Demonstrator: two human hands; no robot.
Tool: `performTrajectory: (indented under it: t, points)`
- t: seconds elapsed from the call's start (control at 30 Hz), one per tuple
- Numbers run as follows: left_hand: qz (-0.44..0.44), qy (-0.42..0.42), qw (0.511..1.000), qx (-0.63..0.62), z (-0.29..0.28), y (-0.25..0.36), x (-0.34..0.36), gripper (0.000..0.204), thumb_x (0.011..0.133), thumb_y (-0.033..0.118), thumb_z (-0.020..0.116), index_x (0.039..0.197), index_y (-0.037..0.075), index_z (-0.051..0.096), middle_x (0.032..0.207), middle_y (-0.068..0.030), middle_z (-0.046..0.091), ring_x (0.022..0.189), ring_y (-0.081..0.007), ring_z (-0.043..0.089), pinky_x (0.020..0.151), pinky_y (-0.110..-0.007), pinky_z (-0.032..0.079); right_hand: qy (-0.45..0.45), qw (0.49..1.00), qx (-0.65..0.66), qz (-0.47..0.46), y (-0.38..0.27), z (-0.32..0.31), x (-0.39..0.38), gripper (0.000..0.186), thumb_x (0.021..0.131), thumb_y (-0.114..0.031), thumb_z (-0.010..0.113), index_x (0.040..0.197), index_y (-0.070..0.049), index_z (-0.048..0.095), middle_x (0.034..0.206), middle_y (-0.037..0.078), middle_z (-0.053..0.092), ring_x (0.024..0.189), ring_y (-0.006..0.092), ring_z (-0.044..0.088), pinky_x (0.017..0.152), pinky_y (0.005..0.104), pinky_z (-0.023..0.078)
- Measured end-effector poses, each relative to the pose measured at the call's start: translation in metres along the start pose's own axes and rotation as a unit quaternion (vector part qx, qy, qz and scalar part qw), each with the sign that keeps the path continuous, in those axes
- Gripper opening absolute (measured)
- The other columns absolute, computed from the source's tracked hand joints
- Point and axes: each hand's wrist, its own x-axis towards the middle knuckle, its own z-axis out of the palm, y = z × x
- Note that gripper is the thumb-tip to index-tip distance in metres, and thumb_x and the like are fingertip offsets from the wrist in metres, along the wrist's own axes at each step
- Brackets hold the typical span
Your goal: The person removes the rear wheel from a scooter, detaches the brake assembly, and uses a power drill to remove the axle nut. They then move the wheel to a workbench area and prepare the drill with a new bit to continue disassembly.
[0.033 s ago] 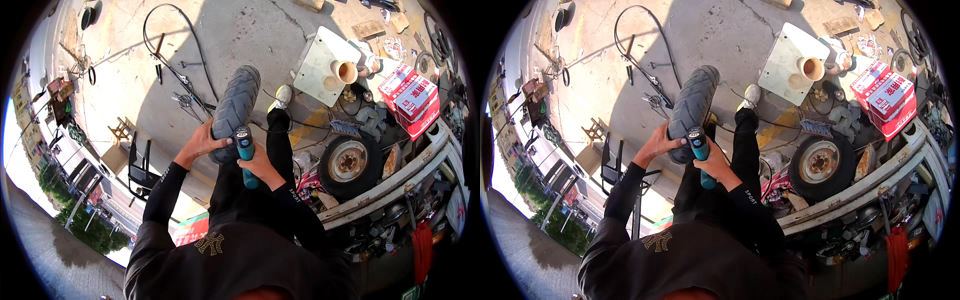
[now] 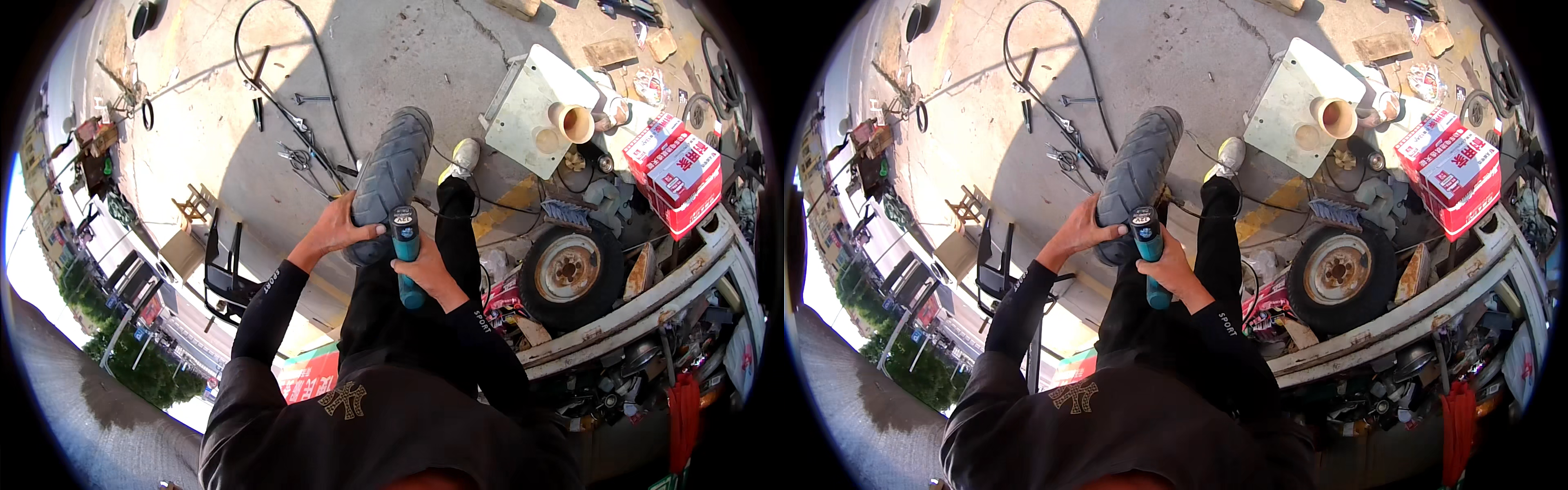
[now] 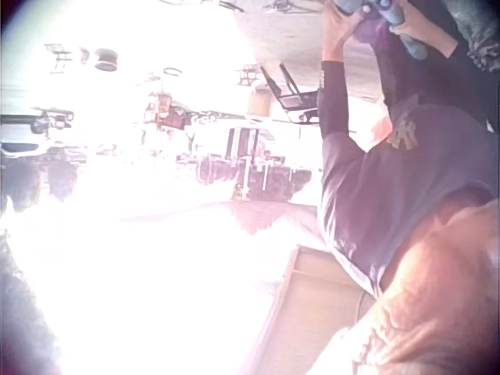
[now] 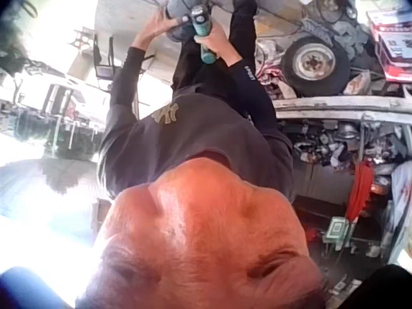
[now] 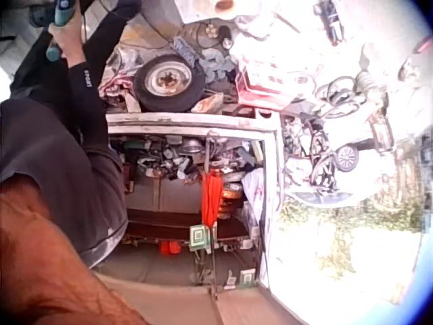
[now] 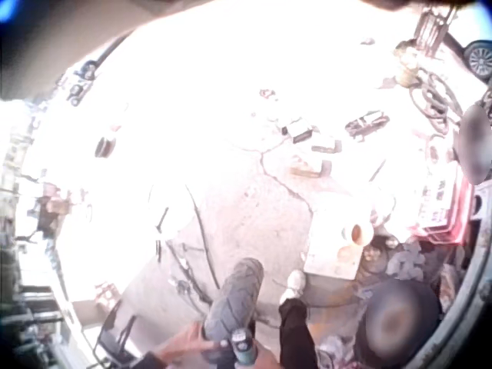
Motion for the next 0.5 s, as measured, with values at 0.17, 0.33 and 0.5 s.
performTrajectory:
  t: [0.17, 0.33, 0.5]
  points:
    - [0.007, 0.024, 1.0, 0.019, 0.027, -0.094, 0.083, 0.091, 0.064, 0.06, 0.079, 0.112, -0.014, 0.057, 0.103, -0.0308, 0.065, 0.1, -0.0407, 0.065, 0.087, -0.044, 0.05, 0.018, 0.998, 0.017, 0.065, 0.067, -0.025, 0.084, 0.057, 0.07, -0.003, 0.074, 0.124, -0.004, 0.056, 0.102, 0.004, 0.06, 0.093, 0.0152, 0.057, 0.085, 0.0323, 0.048]
    - [0.005, 0.052, 0.999, -0.009, 0.027, -0.157, 0.153, 0.095, 0.064, 0.06, 0.079, 0.115, -0.016, 0.055, 0.101, -0.0333, 0.064, 0.098, -0.043, 0.065, 0.085, -0.045, 0.05, 0.021, 0.997, -0.007, 0.07, 0.086, -0.034, 0.17, 0.054, 0.07, -0.004, 0.074, 0.122, -0.003, 0.057, 0.1, 0.004, 0.061, 0.091, 0.016, 0.058, 0.082, 0.0332, 0.049]
    - [-0.01, 0.111, 0.993, 0.032, 0.008, -0.191, 0.199, 0.096, 0.065, 0.057, 0.08, 0.118, -0.018, 0.052, 0.103, -0.0333, 0.064, 0.1, -0.0439, 0.064, 0.088, -0.045, 0.049, 0.043, 0.999, 0.022, 0.021, 0.113, -0.026, 0.244, 0.037, 0.073, 0.0, 0.074, 0.106, -0.005, 0.058, 0.089, 0.002, 0.061, 0.082, 0.0138, 0.061, 0.074, 0.0312, 0.051]
